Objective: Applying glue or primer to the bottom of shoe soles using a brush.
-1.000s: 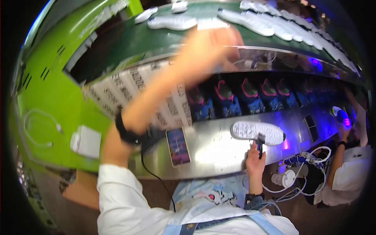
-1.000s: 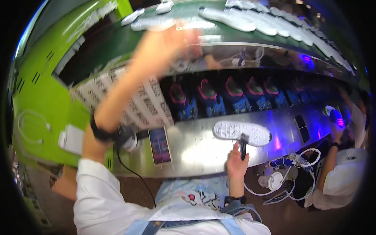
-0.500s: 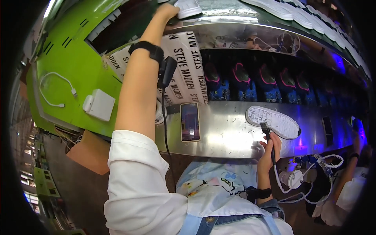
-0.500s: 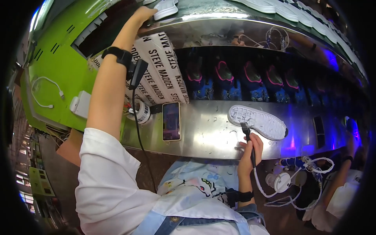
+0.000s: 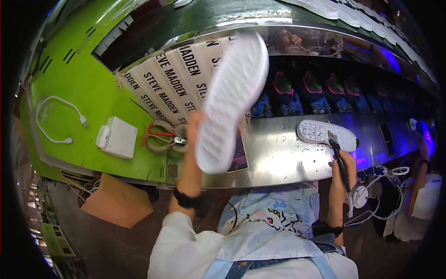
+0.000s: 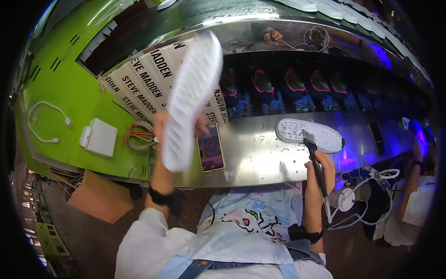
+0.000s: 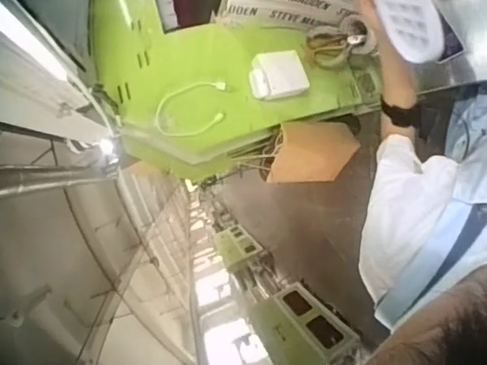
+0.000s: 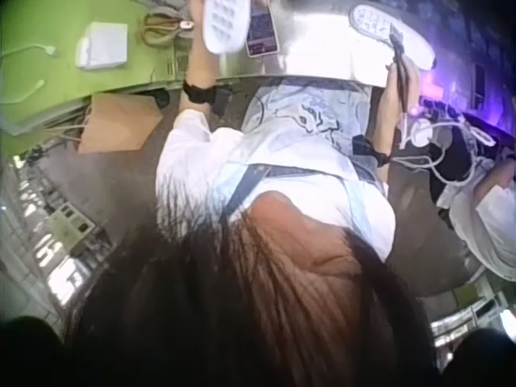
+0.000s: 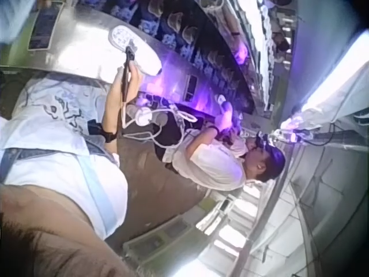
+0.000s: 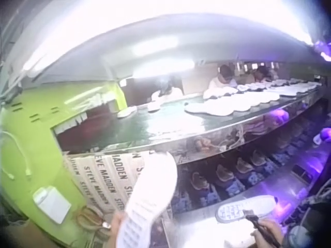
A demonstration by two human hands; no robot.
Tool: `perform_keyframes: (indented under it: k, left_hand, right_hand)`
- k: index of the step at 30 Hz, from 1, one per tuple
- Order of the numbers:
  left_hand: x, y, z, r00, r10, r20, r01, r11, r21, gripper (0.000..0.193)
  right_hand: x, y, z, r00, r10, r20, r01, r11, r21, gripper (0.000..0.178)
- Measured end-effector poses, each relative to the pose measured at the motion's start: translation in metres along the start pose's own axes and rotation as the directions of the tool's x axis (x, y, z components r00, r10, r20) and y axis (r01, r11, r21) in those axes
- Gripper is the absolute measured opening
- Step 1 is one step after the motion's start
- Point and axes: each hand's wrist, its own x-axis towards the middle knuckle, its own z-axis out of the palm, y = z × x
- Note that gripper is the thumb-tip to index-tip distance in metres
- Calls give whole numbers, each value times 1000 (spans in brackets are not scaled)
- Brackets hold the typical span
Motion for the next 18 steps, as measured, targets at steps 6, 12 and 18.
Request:
perform_keyframes:
  k: [6,12,18]
  left_hand:
    - [-47,-118,143,951,-260,167,194,82,-978,69]
    - [-39,-140,169,939,-224,263,276,32,-961,60]
    - [-27,-105,163,945,-297,133,206,231,-951,56]
  right_hand:
    - [-16,-69,36,796,-288,533,194,955,226,26]
    - [-15,-34,75,837,-459,297,506,856,-103,24]
    - [1,-63,62,929,-102,356,66,991,112,24]
